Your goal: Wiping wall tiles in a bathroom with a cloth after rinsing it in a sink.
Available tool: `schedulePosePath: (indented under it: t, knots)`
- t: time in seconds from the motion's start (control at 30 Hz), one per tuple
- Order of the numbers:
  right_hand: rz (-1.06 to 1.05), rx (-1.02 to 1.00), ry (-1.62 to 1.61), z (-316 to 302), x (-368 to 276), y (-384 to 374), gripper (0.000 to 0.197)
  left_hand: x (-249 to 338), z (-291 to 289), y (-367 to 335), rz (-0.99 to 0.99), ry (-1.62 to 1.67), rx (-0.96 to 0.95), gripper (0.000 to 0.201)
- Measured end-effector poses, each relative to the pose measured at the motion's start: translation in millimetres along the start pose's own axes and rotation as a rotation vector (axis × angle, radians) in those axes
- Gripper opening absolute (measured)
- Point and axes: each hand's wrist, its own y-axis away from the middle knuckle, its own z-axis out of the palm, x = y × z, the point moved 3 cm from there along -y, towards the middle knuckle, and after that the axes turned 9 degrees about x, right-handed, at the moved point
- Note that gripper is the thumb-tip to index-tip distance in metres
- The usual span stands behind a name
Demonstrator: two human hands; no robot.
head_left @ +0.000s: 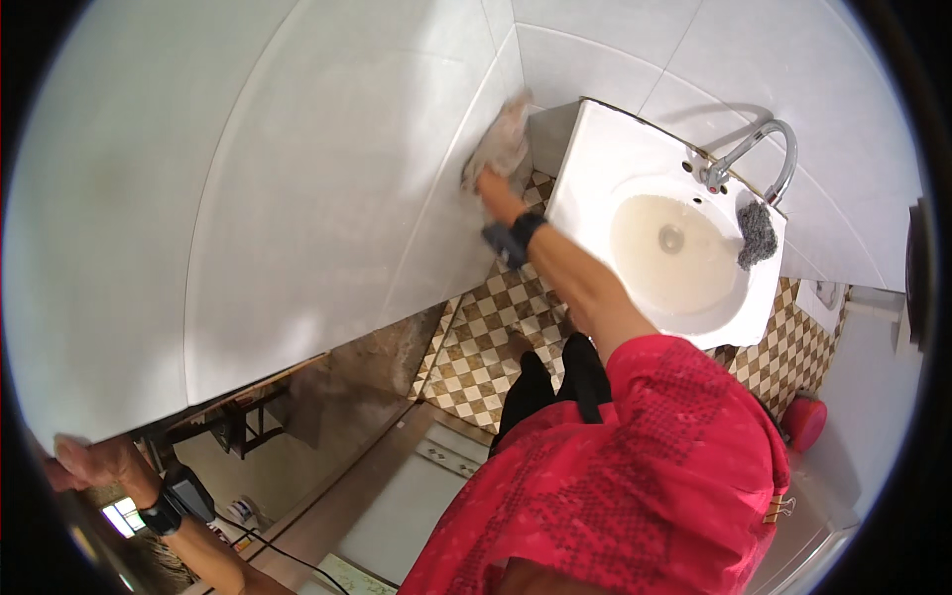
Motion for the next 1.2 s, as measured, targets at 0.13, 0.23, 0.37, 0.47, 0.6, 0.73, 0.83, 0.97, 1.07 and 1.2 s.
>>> schedulePosePath:
  t: [0.13,0.23,0.37,0.47,0.6,0.73,0.83,0.97,1.07,1.2]
  knots:
    - [-0.167,-0.26,-0.238,-65.7,-217.0,100.1,0.029,-57.9,-75.1,12.2,0.144,-0.218,-0.239,0.033]
    - [0.174,-0.214,-0.933,-153.1,-235.3,69.6,0.044,71.6,9.9,-43.6,-0.117,0.137,-0.092,0.036]
    - [-0.129,0.375,-1.171,-279.0,-300.6,-98.2,0.071,99.0,10.2,-74.3,0.017,0.095,-0.16,0.04]
    - [-0.365,0.637,-0.813,-349.8,-321.6,-230.8,0.077,103.3,9.7,-77.9,0.008,0.083,-0.137,0.04]
    - [-0.425,0.744,-0.65,-428.5,-376.5,-258.6,0.057,95.0,10.3,-75.7,0.016,0.086,-0.126,0.041]
    - [-0.706,0.733,-0.838,-318.0,-378.0,-142.8,0.036,93.2,9.8,-78.0,0.034,0.108,-0.098,0.041]
    - [-0.721,0.363,-0.785,-253.4,-345.5,-31.9,0.012,87.2,11.0,-75.5,0.086,0.119,-0.095,0.041]
    - [-0.926,0.071,-0.754,-230.7,-287.3,12.6,0.007,100.5,6.3,-85.1,0.027,0.091,-0.088,0.036]
    - [-1.076,0.029,-0.666,-252.3,-286.2,-10.5,0.006,87.3,-0.7,-82.5,0.235,-0.23,0.181,0.036]
    - [-0.803,0.545,-0.73,-313.9,-321.4,-121.3,0.027,153.5,-34.7,-93.3,-0.338,0.004,-0.427,0.039]
